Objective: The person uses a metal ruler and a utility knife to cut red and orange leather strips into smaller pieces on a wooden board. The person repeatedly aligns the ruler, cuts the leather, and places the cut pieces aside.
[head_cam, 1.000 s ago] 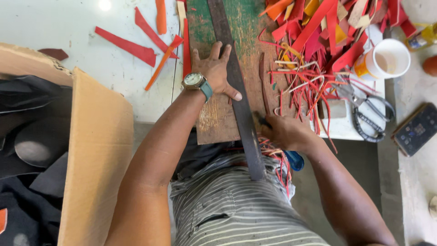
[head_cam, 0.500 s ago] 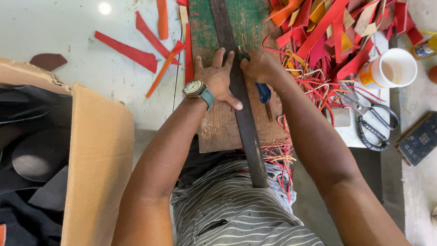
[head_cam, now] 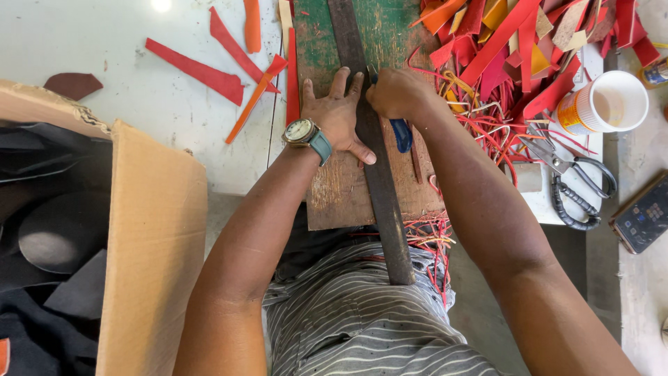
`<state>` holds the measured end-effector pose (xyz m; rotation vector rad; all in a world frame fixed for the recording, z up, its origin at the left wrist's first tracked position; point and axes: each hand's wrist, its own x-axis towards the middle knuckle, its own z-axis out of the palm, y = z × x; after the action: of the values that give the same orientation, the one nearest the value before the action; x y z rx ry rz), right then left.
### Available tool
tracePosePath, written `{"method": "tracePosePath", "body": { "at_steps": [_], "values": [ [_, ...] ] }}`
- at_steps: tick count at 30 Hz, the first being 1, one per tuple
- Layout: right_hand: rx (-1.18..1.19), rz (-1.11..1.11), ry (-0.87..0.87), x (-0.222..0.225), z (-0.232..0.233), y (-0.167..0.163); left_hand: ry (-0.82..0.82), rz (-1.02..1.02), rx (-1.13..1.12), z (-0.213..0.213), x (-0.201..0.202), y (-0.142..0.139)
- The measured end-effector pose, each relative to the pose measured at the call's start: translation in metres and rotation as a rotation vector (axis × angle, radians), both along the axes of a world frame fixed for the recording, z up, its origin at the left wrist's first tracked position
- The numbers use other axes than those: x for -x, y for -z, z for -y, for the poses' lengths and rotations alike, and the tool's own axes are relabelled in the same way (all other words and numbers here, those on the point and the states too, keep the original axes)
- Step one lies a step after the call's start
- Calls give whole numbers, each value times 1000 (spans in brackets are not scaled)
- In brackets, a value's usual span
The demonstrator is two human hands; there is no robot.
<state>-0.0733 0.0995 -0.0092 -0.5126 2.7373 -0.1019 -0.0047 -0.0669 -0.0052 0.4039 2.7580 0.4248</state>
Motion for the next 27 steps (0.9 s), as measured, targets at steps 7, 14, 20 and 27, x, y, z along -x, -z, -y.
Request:
{"method": "tracePosePath", "body": {
  "at_steps": [7, 14, 20, 27],
  "values": [
    [-194, 7, -309, -3, -5, 7, -2, -24, 53, -4, 1, -3],
    [-60, 98, 50, -106, -33, -1, -7, -21, 116, -7, -3, -6],
    [72, 192, 89, -210, -67, -31, -18, 62, 112, -7, -3, -8],
    [201, 190, 300, -268, -44, -48, 6, -40, -58, 7, -2, 23]
  ]
}}
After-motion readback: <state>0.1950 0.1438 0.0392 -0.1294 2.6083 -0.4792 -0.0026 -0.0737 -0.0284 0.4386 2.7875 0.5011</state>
